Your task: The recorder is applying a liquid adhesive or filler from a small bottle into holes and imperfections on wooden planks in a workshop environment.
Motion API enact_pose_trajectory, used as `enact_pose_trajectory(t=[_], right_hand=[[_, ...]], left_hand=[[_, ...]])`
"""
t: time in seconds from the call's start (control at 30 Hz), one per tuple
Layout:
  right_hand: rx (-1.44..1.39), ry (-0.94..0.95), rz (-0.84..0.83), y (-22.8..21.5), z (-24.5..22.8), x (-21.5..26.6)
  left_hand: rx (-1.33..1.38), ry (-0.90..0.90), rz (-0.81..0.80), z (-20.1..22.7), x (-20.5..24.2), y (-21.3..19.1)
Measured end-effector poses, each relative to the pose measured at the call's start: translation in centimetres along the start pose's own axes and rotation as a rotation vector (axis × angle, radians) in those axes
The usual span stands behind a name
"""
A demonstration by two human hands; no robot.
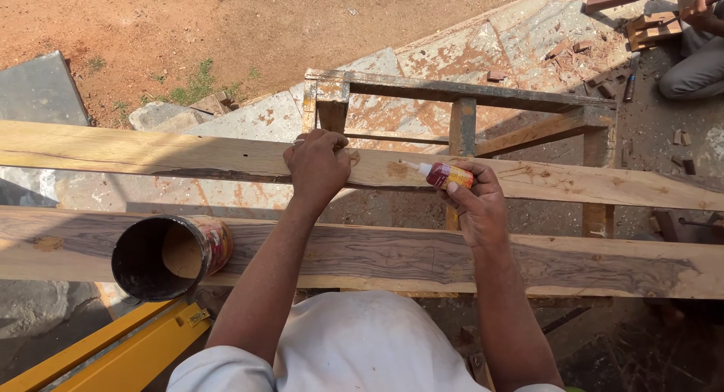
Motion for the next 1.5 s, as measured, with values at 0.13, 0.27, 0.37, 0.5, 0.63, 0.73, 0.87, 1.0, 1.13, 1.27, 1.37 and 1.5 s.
enact_pose_trajectory(t=[0.13,0.27,0.37,0.5,0.63,0.73,0.87,1.0,1.13,1.27,1.37,1.5], right_hand=[[0.022,0.008,0.014,0.0,0.0,0.0],[0.042,0.005,0.018,0.4,0.0,-0.1],[0.04,0.004,0.026,0.5,-0.3,0.0],[0.024,0.004,0.025,0.6,-0.9,0.1],[0.024,0.006,0.021,0.5,-0.6,-0.1],[0.016,-0.001,0.012,0.6,-0.3,0.1],[-0.001,0.001,0.011,0.2,-0.4,0.2],[-0.034,-0.009,0.013,0.1,-0.8,0.3],[-0.032,0.004,-0.014,0.7,-0.5,0.3],[0.012,0.038,-0.022,2.1,0.3,0.3],[0.027,0.056,-0.051,3.2,1.1,0.1],[0.044,0.078,-0.056,4.5,1.3,0.1]], left_hand=[[0.076,0.028,-0.051,0.8,0.5,-0.4],[0.052,-0.002,-0.038,1.8,0.7,-0.8],[-0.019,0.055,0.035,1.3,0.9,-0.3],[0.05,0.097,0.042,0.0,1.0,0.4],[0.079,0.034,-0.001,1.4,0.6,-0.9],[0.056,-0.033,-0.017,0.8,0.6,-0.5],[0.045,0.093,0.101,0.4,1.1,-1.2],[0.29,0.069,0.166,-0.3,2.4,-4.3],[0.312,-0.058,0.238,-3.8,3.8,-5.4],[0.218,-0.022,0.292,-5.0,4.8,-6.4],[0.201,-0.018,0.32,-5.7,5.4,-7.2],[0.212,-0.06,0.32,-7.3,6.3,-7.4]])
Point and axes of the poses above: each hand's wrist, its own x-axis away from the middle knuckle, its own y-axis out of the palm, z = x × y, the point moved 9 cm from there along -x, towards the middle knuckle, and after that the axes turned 1 degree about -z, right-handed, at the moved point
